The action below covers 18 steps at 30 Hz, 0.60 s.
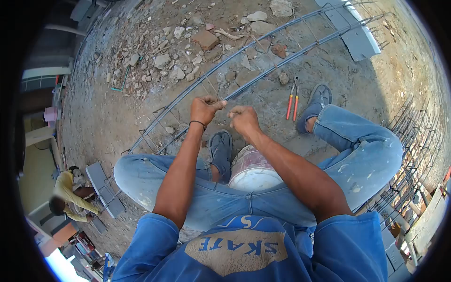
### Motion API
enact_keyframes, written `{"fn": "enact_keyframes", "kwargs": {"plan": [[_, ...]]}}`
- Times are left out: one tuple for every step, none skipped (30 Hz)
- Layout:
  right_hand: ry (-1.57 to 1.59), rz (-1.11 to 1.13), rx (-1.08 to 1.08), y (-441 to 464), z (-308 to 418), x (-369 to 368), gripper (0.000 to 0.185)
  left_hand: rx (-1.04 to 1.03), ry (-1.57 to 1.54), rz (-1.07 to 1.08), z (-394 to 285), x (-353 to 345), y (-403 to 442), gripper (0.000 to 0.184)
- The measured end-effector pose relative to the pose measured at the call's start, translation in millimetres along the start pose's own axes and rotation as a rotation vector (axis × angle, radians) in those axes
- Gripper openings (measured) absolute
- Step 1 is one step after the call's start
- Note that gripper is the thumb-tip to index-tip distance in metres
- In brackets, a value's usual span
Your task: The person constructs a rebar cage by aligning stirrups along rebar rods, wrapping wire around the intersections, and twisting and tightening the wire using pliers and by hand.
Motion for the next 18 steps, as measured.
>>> {"fn": "enact_keyframes", "kwargs": {"plan": [[-0.022,-0.011,0.061,1.6,-1.0,-2.8,0.016,-0.008,-0.131,-0.006,-0.5,-0.6,2.4,0.034],[-0.050,-0.029,0.121,0.0,-3.5,-4.3,0.017,0.051,-0.214,0.011,-2.0,-1.8,1.8,0.027],[0.018,-0.066,0.104,-4.9,-8.5,-7.5,0.017,0.032,-0.156,0.062,-4.2,-3.2,2.1,0.027],[-0.042,-0.093,0.126,-9.1,-7.9,-13.6,0.020,0.042,-0.210,0.089,-4.1,-2.5,4.3,0.026],[-0.109,-0.115,0.147,-13.7,-6.3,-17.2,0.023,0.057,-0.268,0.110,-4.2,-2.4,6.9,0.024],[-0.059,-0.141,0.133,-22.0,-4.3,-16.5,0.023,0.046,-0.224,0.145,-6.9,-3.3,9.2,0.024],[0.013,-0.123,0.091,-31.9,-3.6,-18.1,0.027,0.099,-0.235,0.161,-7.0,-2.7,11.3,0.021],[0.067,-0.118,0.071,-36.7,-6.5,-22.0,0.029,0.151,-0.247,0.170,-7.2,-1.8,12.9,0.019],[0.122,-0.115,0.050,-41.2,-10.2,-26.2,0.032,0.142,-0.210,0.189,-8.6,-1.3,15.4,0.019],[0.089,-0.200,0.119,-34.6,-22.4,-35.8,0.032,0.161,-0.234,0.215,-8.0,-1.4,18.3,0.018],[0.053,-0.286,0.184,-31.5,-26.6,-37.7,0.032,0.184,-0.259,0.238,-5.8,-1.7,21.2,0.018],[0.056,-0.230,0.132,-32.8,-26.6,-33.6,0.026,0.196,-0.244,0.235,-5.1,-2.8,22.4,0.017],[0.083,-0.238,0.127,-31.1,-24.4,-28.0,0.026,0.193,-0.218,0.245,-2.8,-4.7,25.4,0.017],[0.097,-0.194,0.087,-27.9,-25.3,-27.3,0.023,0.206,-0.229,0.225,-1.4,-4.6,26.5,0.017],[0.109,-0.148,0.049,-26.3,-25.1,-27.4,0.020,0.220,-0.241,0.202,-0.4,-2.8,26.4,0.017],[0.130,-0.147,0.045,-23.0,-23.6,-26.1,0.020,0.221,-0.235,0.208,0.7,-1.7,28.2,0.016],[0.117,-0.157,0.043,-17.3,-25.1,-27.8,0.020,0.223,-0.215,0.210,2.0,-1.1,29.3,0.016],[0.102,-0.167,0.040,-11.5,-27.2,-29.2,0.020,0.202,-0.192,0.205,3.1,-0.6,30.8,0.017]]}}
Point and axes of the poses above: each hand's wrist, its own y-axis towards the middle knuckle, its own x-axis out of the back of the hand, z = x × y, the point moved 4 cm from there along y, towards the middle knuckle
